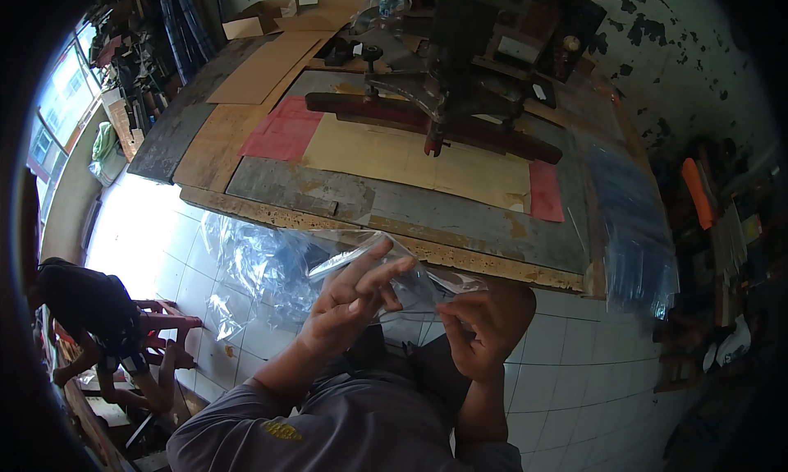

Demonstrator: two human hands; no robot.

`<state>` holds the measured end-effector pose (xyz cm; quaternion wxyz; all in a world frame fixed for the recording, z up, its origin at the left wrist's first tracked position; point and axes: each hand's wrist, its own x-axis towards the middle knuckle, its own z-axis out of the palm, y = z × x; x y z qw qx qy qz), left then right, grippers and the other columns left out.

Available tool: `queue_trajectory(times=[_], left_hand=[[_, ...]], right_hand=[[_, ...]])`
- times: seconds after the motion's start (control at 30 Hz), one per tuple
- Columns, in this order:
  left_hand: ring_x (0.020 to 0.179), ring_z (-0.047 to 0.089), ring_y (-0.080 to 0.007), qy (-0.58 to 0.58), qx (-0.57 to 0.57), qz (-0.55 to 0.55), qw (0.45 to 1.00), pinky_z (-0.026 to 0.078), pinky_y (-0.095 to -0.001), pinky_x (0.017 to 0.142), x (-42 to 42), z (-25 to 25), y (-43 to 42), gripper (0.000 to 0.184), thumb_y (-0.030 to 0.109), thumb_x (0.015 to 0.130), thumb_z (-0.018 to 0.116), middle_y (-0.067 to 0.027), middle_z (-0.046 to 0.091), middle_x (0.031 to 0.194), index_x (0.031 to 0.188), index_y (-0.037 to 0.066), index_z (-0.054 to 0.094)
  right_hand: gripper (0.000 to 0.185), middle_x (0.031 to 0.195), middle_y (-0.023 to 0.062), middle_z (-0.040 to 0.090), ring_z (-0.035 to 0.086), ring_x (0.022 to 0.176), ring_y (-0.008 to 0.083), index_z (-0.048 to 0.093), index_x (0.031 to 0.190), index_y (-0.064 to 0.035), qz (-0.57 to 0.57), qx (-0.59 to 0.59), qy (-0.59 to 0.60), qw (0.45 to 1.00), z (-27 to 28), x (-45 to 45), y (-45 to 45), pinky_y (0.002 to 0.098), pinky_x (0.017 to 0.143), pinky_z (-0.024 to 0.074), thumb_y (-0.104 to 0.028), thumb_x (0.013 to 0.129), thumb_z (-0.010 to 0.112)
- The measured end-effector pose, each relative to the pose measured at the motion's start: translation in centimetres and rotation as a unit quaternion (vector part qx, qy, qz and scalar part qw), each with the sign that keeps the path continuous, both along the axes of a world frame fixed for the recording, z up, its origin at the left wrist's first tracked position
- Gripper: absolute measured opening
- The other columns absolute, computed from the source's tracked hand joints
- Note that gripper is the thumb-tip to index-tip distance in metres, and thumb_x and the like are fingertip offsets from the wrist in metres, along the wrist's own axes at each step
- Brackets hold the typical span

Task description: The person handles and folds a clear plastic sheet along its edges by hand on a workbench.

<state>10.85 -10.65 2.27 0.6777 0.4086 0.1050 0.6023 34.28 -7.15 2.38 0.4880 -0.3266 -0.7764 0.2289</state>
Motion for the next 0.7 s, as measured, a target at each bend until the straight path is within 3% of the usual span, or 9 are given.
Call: queue_trajectory(times=[0.07, 0.17, 0.27, 0.37, 0.47, 0.57, 0.7], left_hand=[[0.129, 0.054, -0.0237, 0.016, 0.024, -0.013, 0.999, 0.032, -0.0408, 0.117, -0.2, 0.1, 0.1, 0.084, 0.016, 0.1, 0.058, -0.0235, 0.034, 0.164, 0.165, 0.001, 0.007], [0.143, 0.047, -0.0261, 0.137, 0.067, 0.044, 0.987, 0.028, -0.0429, 0.121, -0.1, 2.1, -0.5, 0.089, 0.013, 0.099, 0.063, -0.023, 0.038, 0.163, 0.165, 0.001, 0.004], [0.147, 0.044, -0.0285, 0.286, 0.116, 0.089, 0.947, 0.029, -0.0439, 0.121, -0.1, 2.5, -0.6, 0.091, 0.01, 0.1, 0.063, -0.0208, 0.041, 0.162, 0.165, 0.002, 0.0], [0.142, 0.051, -0.0315, 0.297, 0.071, 0.06, 0.95, 0.039, -0.0437, 0.116, 0.2, 2.2, -0.9, 0.085, -0.001, 0.102, 0.056, -0.022, 0.048, 0.156, 0.166, 0.005, 0.0], [0.136, 0.058, -0.0273, 0.345, 0.027, 0.02, 0.938, 0.043, -0.0386, 0.113, -0.4, 2.6, -1.0, 0.082, -0.006, 0.103, 0.05, -0.0201, 0.054, 0.152, 0.166, 0.006, 0.0], [0.13, 0.063, -0.0251, 0.383, 0.049, 0.025, 0.922, 0.048, -0.0385, 0.107, -0.9, 1.7, -0.3, 0.086, 0.002, 0.103, 0.057, -0.0114, 0.063, 0.144, 0.165, 0.006, -0.002], [0.124, 0.067, -0.0224, 0.404, 0.08, 0.013, 0.911, 0.049, -0.0369, 0.104, -1.5, 1.7, -0.3, 0.088, 0.004, 0.102, 0.06, -0.0076, 0.069, 0.137, 0.165, 0.006, -0.002]], right_hand=[[0.012, 0.096, 0.008, 0.066, 0.062, 0.09, 0.0196, 0.073, 0.099, -0.0009, -0.003, -0.016, -0.003, 1.0, 0.5, -0.4, -0.2, 0.0306, 0.081, 0.0477, 0.004, 0.088, 0.073], [0.02, 0.097, 0.0084, 0.066, 0.067, 0.085, 0.0158, 0.075, 0.102, -0.0025, 0.011, -0.003, 0.002, 1.0, 0.5, -0.6, 0.1, 0.0218, 0.057, 0.057, 0.01, 0.087, 0.071], [0.014, 0.096, 0.0077, 0.066, 0.062, 0.094, 0.0211, 0.073, 0.098, -0.0017, -0.029, -0.028, 0.009, 0.999, 0.4, -0.5, -0.5, 0.032, 0.084, 0.0458, 0.004, 0.085, 0.073], [0.016, 0.098, 0.0078, 0.066, 0.061, 0.095, 0.0209, 0.073, 0.099, -0.0021, -0.044, 0.013, -0.008, 0.999, -0.2, 0.2, -0.2, 0.0321, 0.084, 0.0457, 0.002, 0.083, 0.074], [0.021, 0.104, 0.0088, 0.068, 0.062, 0.102, 0.0221, 0.074, 0.106, -0.0022, -0.034, 0.024, -0.032, 0.999, 0.4, 0.1, -0.1, 0.0321, 0.086, 0.0461, -0.002, 0.085, 0.074], [0.037, 0.12, 0.0133, 0.069, 0.07, 0.105, 0.0274, 0.071, 0.123, -0.0017, -0.011, 0.002, -0.045, 0.999, 1.4, -0.7, -0.2, 0.0381, 0.095, 0.0541, -0.007, 0.087, 0.077], [0.042, 0.12, 0.0134, 0.07, 0.069, 0.109, 0.0277, 0.066, 0.131, -0.0014, 0.019, 0.02, -0.11, 0.994, 1.7, -1.0, 0.3, 0.039, 0.095, 0.0538, -0.013, 0.091, 0.075]])
